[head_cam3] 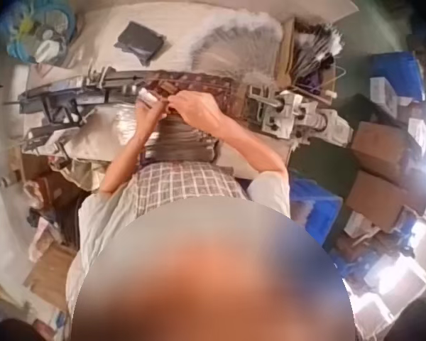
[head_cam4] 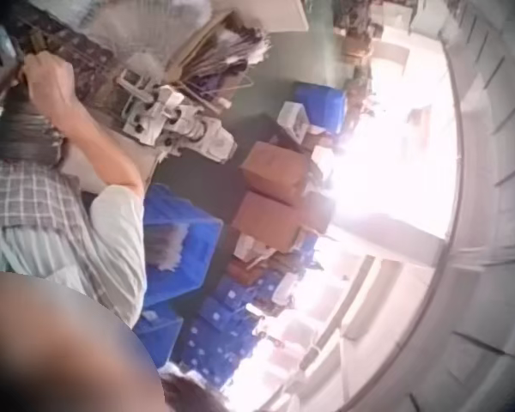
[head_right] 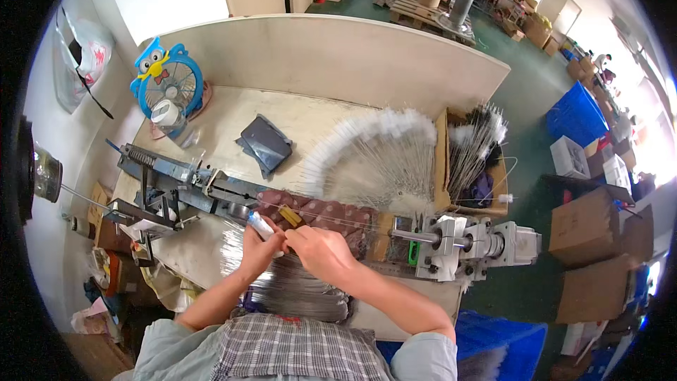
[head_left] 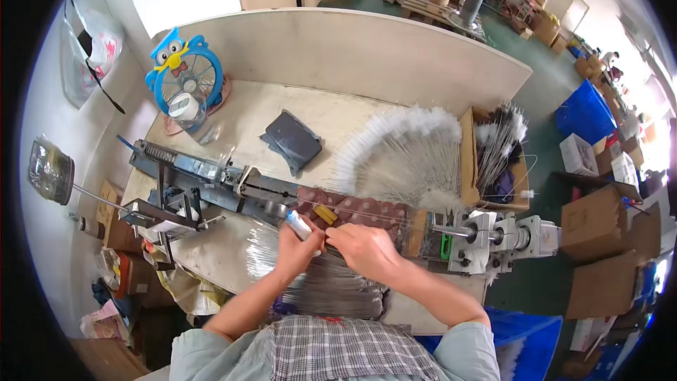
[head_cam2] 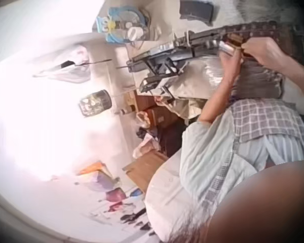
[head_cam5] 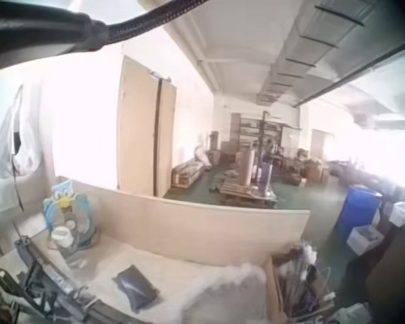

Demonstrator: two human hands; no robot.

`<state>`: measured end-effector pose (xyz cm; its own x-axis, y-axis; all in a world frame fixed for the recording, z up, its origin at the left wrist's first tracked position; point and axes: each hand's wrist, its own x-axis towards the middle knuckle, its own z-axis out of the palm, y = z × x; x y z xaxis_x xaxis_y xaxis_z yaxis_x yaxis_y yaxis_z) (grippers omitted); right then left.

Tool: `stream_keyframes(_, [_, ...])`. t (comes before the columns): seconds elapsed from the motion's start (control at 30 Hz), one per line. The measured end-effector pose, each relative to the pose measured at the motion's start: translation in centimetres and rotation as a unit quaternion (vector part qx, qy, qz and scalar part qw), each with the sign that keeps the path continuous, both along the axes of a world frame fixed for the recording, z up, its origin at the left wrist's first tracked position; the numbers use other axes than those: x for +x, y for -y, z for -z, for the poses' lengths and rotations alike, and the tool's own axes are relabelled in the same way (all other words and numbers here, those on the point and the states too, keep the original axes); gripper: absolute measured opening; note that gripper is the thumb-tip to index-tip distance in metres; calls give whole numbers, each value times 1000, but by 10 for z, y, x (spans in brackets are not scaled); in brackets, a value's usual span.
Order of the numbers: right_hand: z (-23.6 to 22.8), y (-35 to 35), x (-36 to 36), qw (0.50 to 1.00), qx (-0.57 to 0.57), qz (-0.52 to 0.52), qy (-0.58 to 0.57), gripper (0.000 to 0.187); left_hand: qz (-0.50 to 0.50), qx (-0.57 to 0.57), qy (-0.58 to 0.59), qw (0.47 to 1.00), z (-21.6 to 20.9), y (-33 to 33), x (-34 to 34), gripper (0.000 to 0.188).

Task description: The recorder is assembling industrial brushes by inserting metal rod components into an assembly machine and removing finished brushes.

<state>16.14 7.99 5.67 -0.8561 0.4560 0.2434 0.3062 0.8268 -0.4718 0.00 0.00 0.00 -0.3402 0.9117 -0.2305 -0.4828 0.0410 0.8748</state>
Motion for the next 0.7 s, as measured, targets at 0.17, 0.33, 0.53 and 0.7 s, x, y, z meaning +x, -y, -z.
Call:
stream_keyframes(0.17, [47, -18, -30, 984, 72, 117, -113, 26, 57, -118, -378, 917, -24, 1, -10, 21])
stream_keyframes(0.33, [36, -17, -15, 997, 14, 67, -33, 16, -44, -93, -166, 981, -18, 23, -54, 33])
stream_keyframes(0.53, [26, -14, -6, 998, -54, 32, -15, 17, -205, -145, 155, 956, 0, 97, -137, 27])
stream_keyframes(0.7, [21, -12, -14, 995, -87, 33, -28, 17, -213, -131, 183, 951, 6, 105, -158, 25])
